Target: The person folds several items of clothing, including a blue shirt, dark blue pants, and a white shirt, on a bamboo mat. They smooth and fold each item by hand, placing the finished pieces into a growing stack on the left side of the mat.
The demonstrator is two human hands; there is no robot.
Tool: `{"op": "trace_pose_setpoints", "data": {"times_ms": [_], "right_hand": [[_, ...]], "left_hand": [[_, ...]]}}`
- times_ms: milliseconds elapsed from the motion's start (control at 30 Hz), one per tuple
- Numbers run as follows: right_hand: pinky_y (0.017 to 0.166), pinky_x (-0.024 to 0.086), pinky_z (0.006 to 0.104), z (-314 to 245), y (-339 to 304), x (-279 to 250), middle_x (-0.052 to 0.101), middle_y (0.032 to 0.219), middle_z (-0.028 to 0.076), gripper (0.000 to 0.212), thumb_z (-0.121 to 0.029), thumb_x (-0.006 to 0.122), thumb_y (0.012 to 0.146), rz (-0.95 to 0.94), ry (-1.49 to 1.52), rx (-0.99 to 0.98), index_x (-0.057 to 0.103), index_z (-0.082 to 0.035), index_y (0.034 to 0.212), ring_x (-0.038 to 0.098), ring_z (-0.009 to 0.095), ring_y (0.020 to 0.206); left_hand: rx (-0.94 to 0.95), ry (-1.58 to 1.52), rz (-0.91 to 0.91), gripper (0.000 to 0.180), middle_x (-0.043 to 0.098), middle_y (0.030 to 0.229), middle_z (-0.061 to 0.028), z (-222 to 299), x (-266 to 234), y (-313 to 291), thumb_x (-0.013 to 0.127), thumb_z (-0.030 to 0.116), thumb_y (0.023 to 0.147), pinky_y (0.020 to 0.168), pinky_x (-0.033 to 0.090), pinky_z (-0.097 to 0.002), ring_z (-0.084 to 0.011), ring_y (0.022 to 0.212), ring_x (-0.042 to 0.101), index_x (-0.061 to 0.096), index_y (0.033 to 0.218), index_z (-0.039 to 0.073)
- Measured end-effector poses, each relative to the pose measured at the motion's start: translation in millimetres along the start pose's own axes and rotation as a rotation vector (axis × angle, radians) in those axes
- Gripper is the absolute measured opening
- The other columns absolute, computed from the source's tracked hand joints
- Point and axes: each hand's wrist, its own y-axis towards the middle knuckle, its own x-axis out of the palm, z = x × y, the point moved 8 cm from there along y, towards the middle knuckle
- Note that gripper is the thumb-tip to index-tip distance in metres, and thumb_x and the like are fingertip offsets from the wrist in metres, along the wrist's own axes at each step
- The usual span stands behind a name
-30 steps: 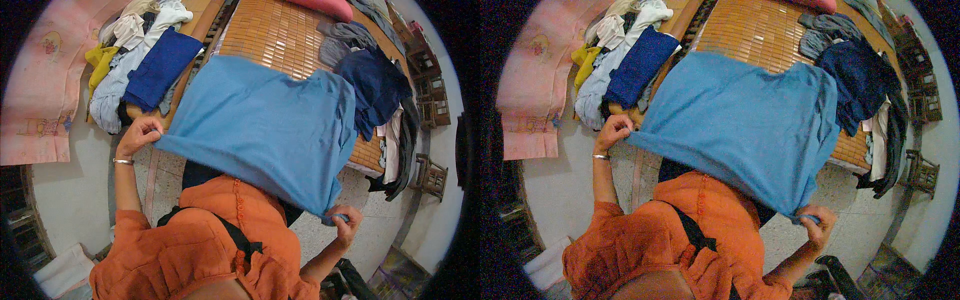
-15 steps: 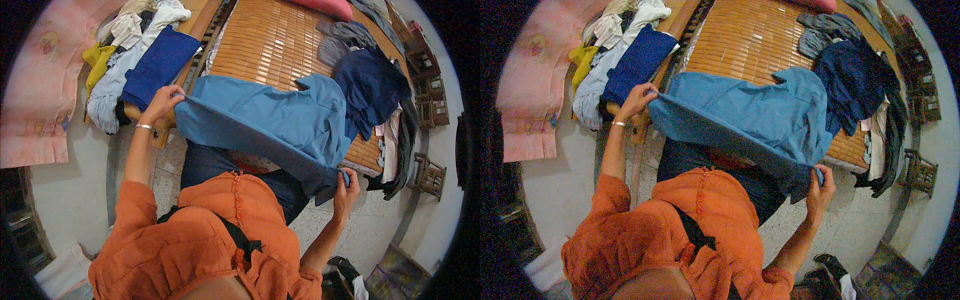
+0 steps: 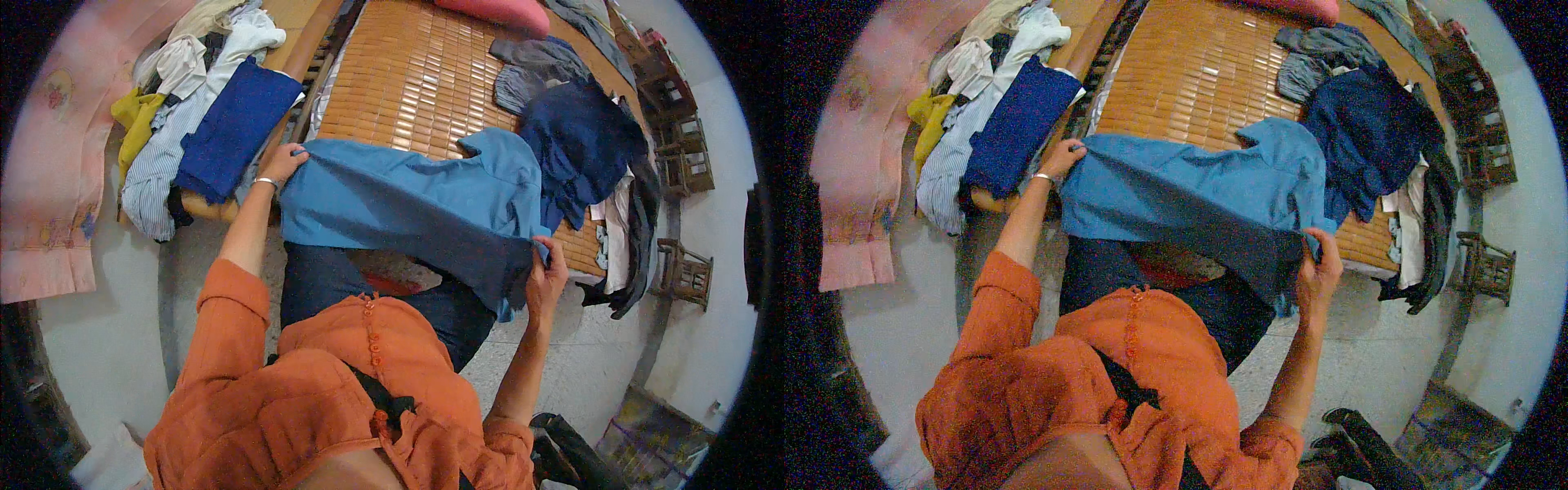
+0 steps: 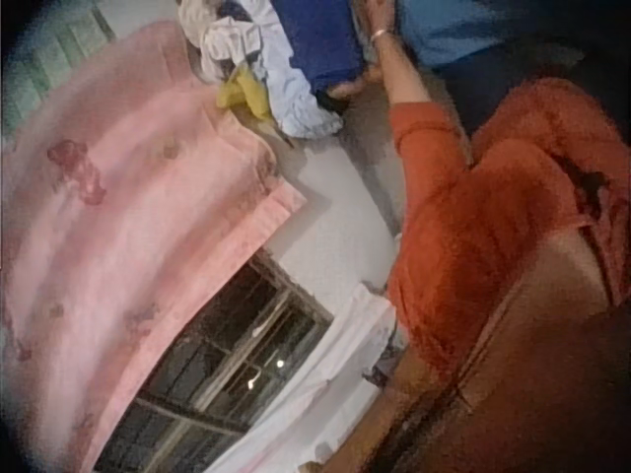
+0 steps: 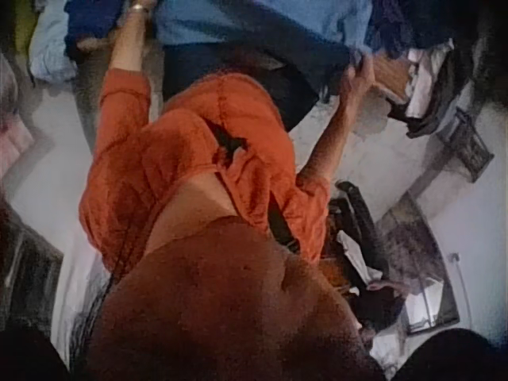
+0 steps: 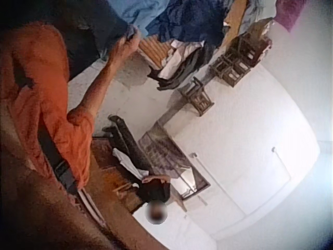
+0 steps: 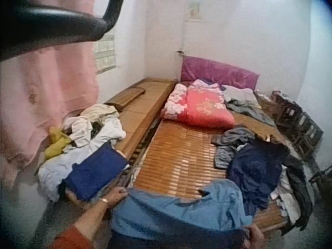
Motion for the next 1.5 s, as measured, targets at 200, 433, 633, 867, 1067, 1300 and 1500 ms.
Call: {"op": "trace_pose_setpoints", "data": {"times_ms": [200, 433, 633, 867, 1067, 1300, 1500], "right_hand": [[0.072, 0.043, 0.0320, -9, 65, 17, 0.056, 0.084, 0.013, 0.020, 0.007, 0.049, 0.074, 0.004, -0.107, -0.313, 0.054, -0.002, 0.091, 0.055, 0.029, 0.079], [0.071, 0.044, 0.0388, 26, 157, 107, 0.053, 0.088, 0.013, 0.017, 0.000, 0.045, 0.074, -0.182, -0.277, -0.476, 0.055, -0.007, 0.085, 0.052, 0.034, 0.087], [0.078, 0.046, 0.0383, 43, 178, 212, 0.054, 0.107, 0.010, 0.014, -0.008, 0.049, 0.075, -0.284, -0.466, -0.802, 0.060, -0.008, 0.084, 0.052, 0.030, 0.099], [0.082, 0.046, 0.0384, 71, 161, 262, 0.050, 0.112, 0.012, 0.014, -0.008, 0.050, 0.076, -0.539, -0.450, -0.712, 0.060, -0.007, 0.086, 0.051, 0.031, 0.101], [0.081, 0.043, 0.0395, 102, 148, 239, 0.053, 0.102, 0.014, 0.017, -0.004, 0.060, 0.066, -0.619, -0.333, -0.451, 0.058, -0.005, 0.083, 0.051, 0.033, 0.096], [0.076, 0.043, 0.0330, 40, 116, 83, 0.056, 0.088, 0.011, 0.019, -0.006, 0.066, 0.065, -0.067, 0.093, -0.431, 0.057, -0.004, 0.083, 0.055, 0.027, 0.080], [0.079, 0.040, 0.0272, -31, 66, -72, 0.055, 0.091, 0.009, 0.017, 0.002, 0.062, 0.067, 0.025, 0.284, -0.383, 0.057, -0.003, 0.083, 0.053, 0.019, 0.087]], "left_hand": [[0.216, 0.009, 0.171, 0.024, 0.063, 0.084, -0.0092, 23, -36, -21, 0.064, 0.020, 0.076, 0.074, 0.044, -0.0285, -0.0172, 0.080, 0.057, 0.062, 0.090, 0.000], [0.086, -0.262, 0.131, 0.018, 0.057, 0.076, 0.0014, 44, -70, -108, 0.065, 0.017, 0.077, 0.064, 0.040, -0.0225, -0.0073, 0.070, 0.048, 0.061, 0.083, 0.001], [0.096, -0.263, 0.202, 0.014, 0.054, 0.088, 0.0002, 51, -82, -162, 0.066, 0.012, 0.076, 0.067, 0.039, -0.0221, -0.0081, 0.076, 0.047, 0.060, 0.081, 0.001], [0.134, -0.478, 0.154, 0.010, 0.052, 0.098, -0.0060, 68, -93, -184, 0.064, 0.006, 0.076, 0.080, 0.040, -0.0245, -0.0125, 0.091, 0.049, 0.058, 0.082, 0.001], [0.185, -0.569, 0.075, 0.009, 0.053, 0.100, -0.0067, 120, -105, -197, 0.063, 0.003, 0.075, 0.078, 0.040, -0.0238, -0.0124, 0.088, 0.050, 0.057, 0.081, 0.002], [0.408, -0.409, 0.227, 0.016, 0.050, 0.101, -0.0060, 155, -165, -226, 0.067, 0.009, 0.070, 0.077, 0.039, -0.0239, -0.0122, 0.084, 0.048, 0.055, 0.079, 0.005], [0.602, -0.555, 0.398, 0.012, 0.047, 0.106, -0.0062, 183, -223, -247, 0.064, 0.010, 0.075, 0.081, 0.039, -0.0263, -0.0136, 0.087, 0.047, 0.053, 0.079, 0.008]]}}
